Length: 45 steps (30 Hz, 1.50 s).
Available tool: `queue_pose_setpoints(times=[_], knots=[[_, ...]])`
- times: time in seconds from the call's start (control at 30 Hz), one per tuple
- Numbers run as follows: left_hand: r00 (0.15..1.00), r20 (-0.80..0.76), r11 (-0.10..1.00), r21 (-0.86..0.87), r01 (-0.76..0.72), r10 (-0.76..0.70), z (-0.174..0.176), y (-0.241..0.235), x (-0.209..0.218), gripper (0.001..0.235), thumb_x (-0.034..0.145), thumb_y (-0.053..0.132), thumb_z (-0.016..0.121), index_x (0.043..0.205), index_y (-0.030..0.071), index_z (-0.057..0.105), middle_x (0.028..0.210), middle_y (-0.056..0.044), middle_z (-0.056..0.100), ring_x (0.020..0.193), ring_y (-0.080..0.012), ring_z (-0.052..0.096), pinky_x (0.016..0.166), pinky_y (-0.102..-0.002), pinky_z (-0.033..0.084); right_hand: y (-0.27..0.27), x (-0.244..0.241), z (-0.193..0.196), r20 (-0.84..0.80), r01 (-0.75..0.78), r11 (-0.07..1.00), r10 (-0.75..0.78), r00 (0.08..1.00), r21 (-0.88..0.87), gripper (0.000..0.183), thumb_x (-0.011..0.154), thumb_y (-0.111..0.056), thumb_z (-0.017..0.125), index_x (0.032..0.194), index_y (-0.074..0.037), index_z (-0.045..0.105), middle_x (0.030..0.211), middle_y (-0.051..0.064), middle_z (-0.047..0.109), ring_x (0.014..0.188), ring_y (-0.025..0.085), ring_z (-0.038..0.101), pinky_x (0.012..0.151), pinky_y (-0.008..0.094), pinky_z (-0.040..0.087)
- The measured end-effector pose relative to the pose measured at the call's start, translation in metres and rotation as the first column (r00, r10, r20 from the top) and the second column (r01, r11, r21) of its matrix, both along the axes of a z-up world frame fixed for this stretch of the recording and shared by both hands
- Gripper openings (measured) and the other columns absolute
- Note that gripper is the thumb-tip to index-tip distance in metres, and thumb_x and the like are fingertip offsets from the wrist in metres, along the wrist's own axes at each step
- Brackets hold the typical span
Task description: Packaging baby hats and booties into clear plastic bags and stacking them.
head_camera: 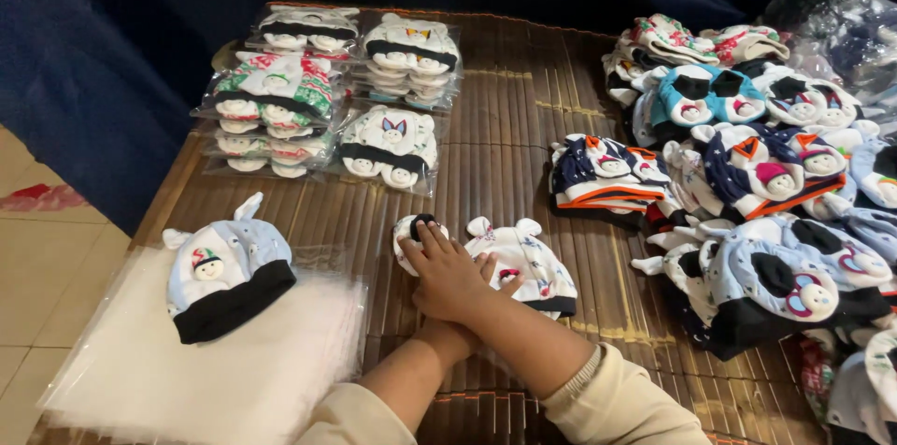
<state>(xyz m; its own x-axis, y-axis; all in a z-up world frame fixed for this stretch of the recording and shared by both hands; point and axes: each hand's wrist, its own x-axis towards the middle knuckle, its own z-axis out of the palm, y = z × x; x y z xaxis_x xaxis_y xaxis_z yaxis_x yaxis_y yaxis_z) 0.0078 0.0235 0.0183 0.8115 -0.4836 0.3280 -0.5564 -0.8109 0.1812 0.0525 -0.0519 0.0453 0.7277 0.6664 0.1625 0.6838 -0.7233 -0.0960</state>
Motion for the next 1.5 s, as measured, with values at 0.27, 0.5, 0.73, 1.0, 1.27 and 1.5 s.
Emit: queue_pose_setpoints(times=[0.27, 0.5, 0.73, 1.0, 1.27, 1.5], knots=[[0.993, -0.116, 1.000, -0.006, -0.024, 0.024, 0.002, -0.003, 0.000, 0.055, 0.081, 0.039, 0.065, 0.129, 0.013, 0.063, 0.137, -0.021, 0.056, 0.137, -0.0379, 0.045, 0.115, -0.060, 0.024, 0.023, 0.018, -0.026, -0.099, 0.128, 0.967, -0.153, 0.983, -0.219, 0.067, 0.091, -0.031, 0.058, 0.155, -0.013, 0.045, 0.164, 0.024, 0.034, 0.153, 0.038, 0.031, 0.109, 0.050, 0.045], [0.978, -0.211, 1.000, -0.015, -0.013, 0.010, 0.001, -0.011, -0.002, 0.049, 0.083, 0.041, 0.064, 0.119, 0.009, 0.071, 0.127, -0.020, 0.065, 0.131, -0.0379, 0.052, 0.114, -0.059, 0.027, -0.017, 0.030, -0.018, -0.501, 0.400, 0.869, -0.218, 0.837, 0.290, 0.053, 0.095, -0.028, 0.053, 0.148, -0.033, 0.055, 0.158, 0.007, 0.049, 0.142, 0.028, 0.050, 0.112, 0.046, 0.047], [0.994, -0.027, 0.989, -0.106, 0.104, -0.108, -0.043, -0.018, 0.006, 0.058, 0.087, 0.033, 0.060, 0.139, 0.006, 0.055, 0.133, -0.023, 0.062, 0.134, -0.0392, 0.051, 0.118, -0.058, 0.022, -0.084, 0.006, 0.053, -0.814, 0.907, -0.070, 0.415, 0.406, 0.416, 0.039, 0.092, -0.018, 0.054, 0.129, -0.008, 0.062, 0.124, 0.024, 0.056, 0.109, 0.039, 0.062, 0.089, 0.065, 0.058], [0.996, 0.015, 0.946, -0.312, 0.093, -0.093, -0.020, -0.013, 0.001, 0.048, 0.075, 0.017, 0.061, 0.121, 0.010, 0.051, 0.142, -0.021, 0.058, 0.139, -0.0364, 0.050, 0.121, -0.054, 0.027, -0.183, -0.018, 0.034, -0.751, 0.860, -0.315, 0.425, 0.506, 0.401, 0.035, 0.088, -0.016, 0.055, 0.120, -0.015, 0.068, 0.118, 0.013, 0.071, 0.106, 0.032, 0.069, 0.099, 0.063, 0.054], [1.000, -0.028, 0.924, -0.383, -0.015, 0.004, -0.019, -0.009, 0.001, 0.027, 0.077, 0.015, 0.067, 0.101, 0.018, 0.057, 0.146, -0.012, 0.060, 0.141, -0.0295, 0.051, 0.123, -0.053, 0.026, -0.215, -0.053, 0.013, -0.758, 0.802, -0.508, 0.375, 0.534, 0.314, 0.040, 0.085, -0.002, 0.060, 0.124, -0.009, 0.066, 0.128, 0.019, 0.066, 0.112, 0.040, 0.066, 0.105, 0.062, 0.052], [0.988, 0.120, 0.871, -0.491, -0.022, 0.093, 0.004, -0.014, -0.003, 0.021, 0.075, 0.015, 0.080, 0.095, 0.014, 0.077, 0.138, -0.007, 0.064, 0.140, -0.0293, 0.052, 0.120, -0.061, 0.026, -0.191, -0.081, 0.008, -0.646, 0.714, -0.503, 0.342, 0.682, 0.488, 0.038, 0.093, 0.005, 0.046, 0.129, 0.014, 0.050, 0.129, 0.030, 0.057, 0.118, 0.038, 0.058, 0.109, 0.052, 0.050]])
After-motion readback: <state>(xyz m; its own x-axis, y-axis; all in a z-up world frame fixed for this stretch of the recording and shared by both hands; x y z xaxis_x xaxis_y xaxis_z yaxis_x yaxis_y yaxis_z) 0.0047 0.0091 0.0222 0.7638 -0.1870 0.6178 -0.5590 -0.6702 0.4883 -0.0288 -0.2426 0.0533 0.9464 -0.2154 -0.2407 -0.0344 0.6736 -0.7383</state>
